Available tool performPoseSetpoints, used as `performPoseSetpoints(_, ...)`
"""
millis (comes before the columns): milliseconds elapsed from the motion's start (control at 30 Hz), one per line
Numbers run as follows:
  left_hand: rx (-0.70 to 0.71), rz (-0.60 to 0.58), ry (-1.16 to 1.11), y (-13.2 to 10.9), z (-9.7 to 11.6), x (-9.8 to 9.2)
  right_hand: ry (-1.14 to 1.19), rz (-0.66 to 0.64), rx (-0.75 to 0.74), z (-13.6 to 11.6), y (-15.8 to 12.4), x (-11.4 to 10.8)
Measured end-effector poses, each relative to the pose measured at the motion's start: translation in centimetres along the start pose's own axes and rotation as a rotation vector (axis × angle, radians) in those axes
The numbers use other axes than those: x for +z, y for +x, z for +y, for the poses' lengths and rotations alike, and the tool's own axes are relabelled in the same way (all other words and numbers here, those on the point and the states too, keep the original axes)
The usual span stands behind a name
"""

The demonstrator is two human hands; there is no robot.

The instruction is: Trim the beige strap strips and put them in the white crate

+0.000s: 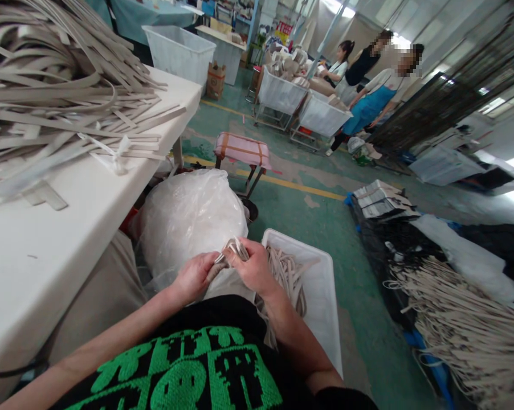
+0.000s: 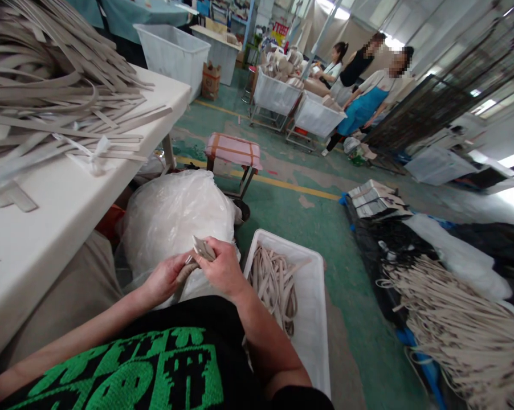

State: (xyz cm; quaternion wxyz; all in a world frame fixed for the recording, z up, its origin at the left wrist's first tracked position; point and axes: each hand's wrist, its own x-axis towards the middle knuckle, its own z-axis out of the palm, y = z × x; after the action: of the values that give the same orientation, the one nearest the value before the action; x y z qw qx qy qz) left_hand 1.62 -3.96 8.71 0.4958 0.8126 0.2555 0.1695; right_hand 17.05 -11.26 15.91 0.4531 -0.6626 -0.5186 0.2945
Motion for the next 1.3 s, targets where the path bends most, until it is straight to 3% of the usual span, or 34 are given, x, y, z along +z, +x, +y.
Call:
performPoseSetpoints(167,-0.013,-0.153,0.132,-0.9,-2.1,1.8,-0.041,0.202,0.094,0.4,-2.4,-4.3)
performPoseSetpoints(267,0.033,-0.148,0.027,-1.2,-2.4,1.8,-0.107,0.315,0.080,-0.7,-5.1,-9.4)
performPoseSetpoints(367,-0.074,-0.088,-0.032,-1.1,-2.7,0.9,-0.291,0.538,-0.006,-3.1,-8.6,-15.1)
performPoseSetpoints(433,-0.152,-0.048,-0.040,-0.9,-3.0,0.2,-0.455,0.648,0.028,-4.7,-10.8,-18.2)
performPoseSetpoints(567,-0.191,0.028,-0.062,-0.5,-3.4,-1.2,-0.716,0.617,0.170,-4.9,-13.0,-21.8)
performPoseSetpoints(667,-0.211,0.051,-0.054,-0.6,-3.9,-1.8,-0.795,0.517,0.294,-1.4,-12.7,-22.7)
performPoseSetpoints(833,-0.229,0.062,-0.038,-1.3,-4.7,-2.2,-0.808,0.416,0.642,7.2,-11.8,-22.7)
performPoseSetpoints(933,-0.245,0.056,-0.038,-1.5,-4.9,-2.2,-0.834,0.400,0.780,10.0,-11.6,-21.8)
performPoseSetpoints(1033,-0.244,0.043,-0.048,-1.3,-4.8,-1.9,-0.641,0.388,0.685,9.6,-11.0,-20.0)
performPoseSetpoints(1100,-0.236,0.027,-0.087,-1.1,-4.5,-1.5,-0.414,0.294,0.607,8.1,-10.0,-18.0)
performPoseSetpoints(1300,-0.169,-0.023,-0.237,-0.9,-0.5,-1.2,0.152,-0.131,0.382,3.6,-4.3,-7.9)
